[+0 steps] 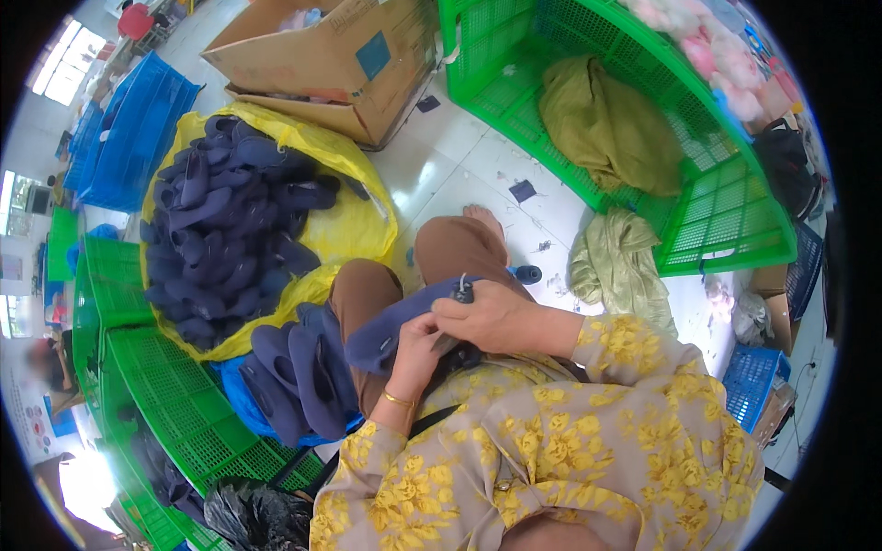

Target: The person sits on the floor and uses a blue utility knife to trim excess fabric or threads from the edges of dark blue slip-on shoes. They handle the shoes one at a time, rotating them to access different edges, and place trimmed pieces aside.

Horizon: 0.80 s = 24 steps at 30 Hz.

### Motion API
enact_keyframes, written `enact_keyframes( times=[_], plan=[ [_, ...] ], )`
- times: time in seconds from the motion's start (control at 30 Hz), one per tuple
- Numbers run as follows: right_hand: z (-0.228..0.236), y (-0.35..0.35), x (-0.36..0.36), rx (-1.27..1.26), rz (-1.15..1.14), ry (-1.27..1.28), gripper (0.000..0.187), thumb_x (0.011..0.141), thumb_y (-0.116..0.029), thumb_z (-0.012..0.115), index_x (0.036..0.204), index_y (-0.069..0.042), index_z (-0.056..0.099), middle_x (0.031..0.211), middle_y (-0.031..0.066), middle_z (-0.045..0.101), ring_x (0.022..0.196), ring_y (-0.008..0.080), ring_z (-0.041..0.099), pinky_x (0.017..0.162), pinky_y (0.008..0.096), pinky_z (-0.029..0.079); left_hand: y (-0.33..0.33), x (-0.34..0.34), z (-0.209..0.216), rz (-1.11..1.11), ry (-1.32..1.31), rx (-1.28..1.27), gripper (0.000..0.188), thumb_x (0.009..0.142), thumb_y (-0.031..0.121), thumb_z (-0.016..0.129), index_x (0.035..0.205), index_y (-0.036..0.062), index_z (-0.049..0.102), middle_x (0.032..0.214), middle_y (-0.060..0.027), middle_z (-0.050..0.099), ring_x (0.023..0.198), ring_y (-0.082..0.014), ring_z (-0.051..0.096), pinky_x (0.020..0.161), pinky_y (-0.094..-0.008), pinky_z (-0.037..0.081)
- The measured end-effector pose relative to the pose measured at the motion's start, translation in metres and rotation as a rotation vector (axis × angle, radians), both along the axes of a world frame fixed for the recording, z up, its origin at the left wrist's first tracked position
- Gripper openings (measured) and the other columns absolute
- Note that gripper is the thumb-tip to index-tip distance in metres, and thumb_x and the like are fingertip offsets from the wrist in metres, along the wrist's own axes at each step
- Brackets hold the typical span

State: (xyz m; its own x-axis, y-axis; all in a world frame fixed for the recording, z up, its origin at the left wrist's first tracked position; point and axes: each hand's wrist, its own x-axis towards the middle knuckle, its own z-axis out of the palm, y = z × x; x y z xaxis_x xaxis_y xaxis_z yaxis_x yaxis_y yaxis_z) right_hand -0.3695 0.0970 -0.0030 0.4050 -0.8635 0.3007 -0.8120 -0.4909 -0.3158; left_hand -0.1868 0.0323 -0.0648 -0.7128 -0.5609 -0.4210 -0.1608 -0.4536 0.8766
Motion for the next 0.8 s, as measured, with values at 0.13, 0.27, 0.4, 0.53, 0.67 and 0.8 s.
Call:
enact_keyframes(
  times=[0.13,0.27,0.4,0.53,0.67,0.8],
  plan=[
    [0.038,-0.027,0.033,-0.113,-0.169,-0.69,0.021,0.083,-0.001,0.06,0.102,-0.006,0.055,0.098,0.0058,0.061,0.073,0.0205,0.061,0.064,0.0313,0.048,0.013,-0.023,0.017,0.367,0.029,-0.331,0.004,0.089,0.005,0.062,0.089,0.0023,0.065,0.087,0.0026,0.062,0.079,-0.0037,0.055,0.07,-0.019,0.044],
    [0.054,-0.029,0.018,0.557,-0.301,-1.557,0.009,0.092,-0.005,0.058,0.1,-0.004,0.054,0.069,-0.0013,0.052,0.067,0.0032,0.052,0.056,0.022,0.041,0.0,-0.012,0.039,0.025,-0.058,-0.108,0.018,0.088,0.014,0.068,0.078,0.0012,0.061,0.076,0.0062,0.055,0.071,-0.0023,0.045,0.062,-0.0201,0.039],
    [0.061,-0.029,0.009,0.513,-0.308,-1.535,0.008,0.095,-0.01,0.058,0.102,-0.005,0.058,0.069,-0.0046,0.048,0.063,0.0019,0.044,0.055,0.0188,0.036,-0.006,-0.021,0.046,0.053,-0.225,-0.246,0.023,0.084,0.018,0.073,0.076,0.0003,0.06,0.068,0.0066,0.052,0.064,-0.0026,0.043,0.055,-0.0214,0.037],
    [0.09,-0.028,-0.01,0.564,-0.266,-1.719,0.013,0.094,-0.014,0.06,0.103,-0.005,0.058,0.071,-0.0051,0.045,0.056,0.0033,0.038,0.049,0.0233,0.035,-0.054,-0.008,0.103,-0.384,-0.371,-0.499,0.018,0.082,0.014,0.074,0.077,0.0024,0.062,0.071,0.0048,0.059,0.063,-0.0071,0.05,0.056,-0.0249,0.038],
    [0.104,-0.025,-0.025,0.592,-0.084,-1.795,0.014,0.095,-0.011,0.058,0.108,-0.005,0.057,0.072,-0.0025,0.045,0.055,0.0058,0.039,0.049,0.0231,0.035,-0.088,0.02,0.125,-0.81,-0.345,-1.255,0.023,0.067,0.024,0.079,0.074,0.0066,0.066,0.071,-0.0064,0.058,0.079,-0.0284,0.053,0.079,-0.0387,0.041],
    [0.143,-0.014,-0.117,0.379,0.1,-1.957,0.017,0.1,-0.011,0.041,0.106,0.001,0.05,0.073,0.0011,0.036,0.058,0.0096,0.032,0.053,0.025,0.03,-0.097,0.046,0.126,-1.063,-0.568,-1.294,0.02,0.063,0.023,0.079,0.074,0.0093,0.069,0.076,-0.0029,0.06,0.083,-0.0257,0.053,0.083,-0.0377,0.04]
  ],
)
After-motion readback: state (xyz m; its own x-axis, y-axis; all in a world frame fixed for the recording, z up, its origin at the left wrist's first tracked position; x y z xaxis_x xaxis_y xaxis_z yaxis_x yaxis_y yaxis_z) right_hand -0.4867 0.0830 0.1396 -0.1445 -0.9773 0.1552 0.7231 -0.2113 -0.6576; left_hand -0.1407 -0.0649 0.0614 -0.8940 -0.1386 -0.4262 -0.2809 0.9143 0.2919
